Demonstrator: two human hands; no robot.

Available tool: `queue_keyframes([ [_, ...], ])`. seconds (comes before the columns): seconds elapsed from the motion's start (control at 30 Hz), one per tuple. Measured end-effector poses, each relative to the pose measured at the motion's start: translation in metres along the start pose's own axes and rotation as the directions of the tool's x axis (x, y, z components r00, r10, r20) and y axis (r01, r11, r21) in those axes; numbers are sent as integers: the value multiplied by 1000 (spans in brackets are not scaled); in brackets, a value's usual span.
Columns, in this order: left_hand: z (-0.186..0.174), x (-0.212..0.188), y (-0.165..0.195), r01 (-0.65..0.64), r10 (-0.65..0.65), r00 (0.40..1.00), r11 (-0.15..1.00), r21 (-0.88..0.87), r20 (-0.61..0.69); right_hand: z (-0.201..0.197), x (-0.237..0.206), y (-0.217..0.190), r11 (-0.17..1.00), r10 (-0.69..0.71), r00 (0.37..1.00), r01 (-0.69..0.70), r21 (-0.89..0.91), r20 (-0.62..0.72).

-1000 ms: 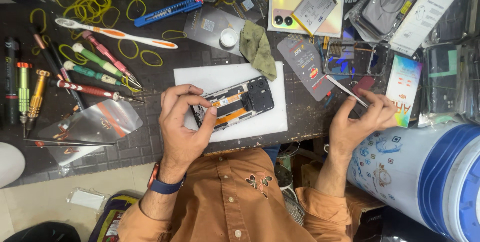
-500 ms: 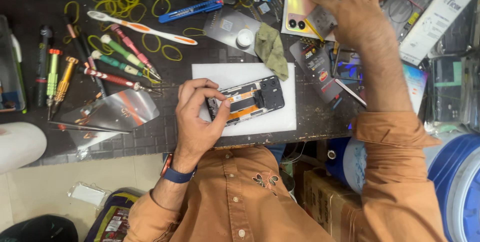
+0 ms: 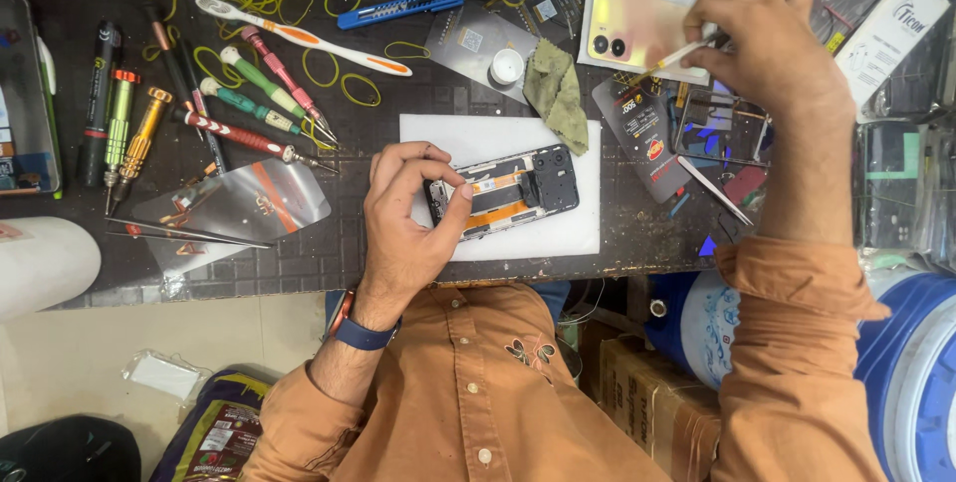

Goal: The person uses tweezers to carefully remove a black internal component from a disassembled smartphone. They then place a new battery into the phone's chassis and reposition the removed component over the battery area.

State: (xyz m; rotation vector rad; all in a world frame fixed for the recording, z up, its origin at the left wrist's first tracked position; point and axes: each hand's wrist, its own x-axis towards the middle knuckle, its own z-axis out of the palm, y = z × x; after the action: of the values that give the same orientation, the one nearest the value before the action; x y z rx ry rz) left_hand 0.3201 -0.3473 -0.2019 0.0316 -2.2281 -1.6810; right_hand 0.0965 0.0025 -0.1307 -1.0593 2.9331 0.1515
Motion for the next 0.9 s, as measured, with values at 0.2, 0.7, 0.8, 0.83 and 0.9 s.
queue_keyframes([
  [0.2, -1, 2, 3, 3, -3, 1000, 1000, -19, 6, -29, -20, -43, 777, 103, 979, 29, 628, -174],
  [0.7, 7, -9, 1, 70, -49, 992, 979, 193, -114, -9, 2, -204, 519, -36, 999, 43, 854, -29],
  [0.8, 6, -10, 4, 58, -37, 995, 972, 229, -96, 0, -3, -206, 516, -6, 1000, 24, 856, -25],
  [0.83, 6, -10, 5, 46, -24, 996, 966, 255, -88, 3, -5, -205, 525, -14, 999, 50, 850, -50],
  [0.9, 5, -9, 6, -1, 20, 998, 957, 290, -63, 9, -7, -204, 541, -39, 994, 111, 834, -107],
])
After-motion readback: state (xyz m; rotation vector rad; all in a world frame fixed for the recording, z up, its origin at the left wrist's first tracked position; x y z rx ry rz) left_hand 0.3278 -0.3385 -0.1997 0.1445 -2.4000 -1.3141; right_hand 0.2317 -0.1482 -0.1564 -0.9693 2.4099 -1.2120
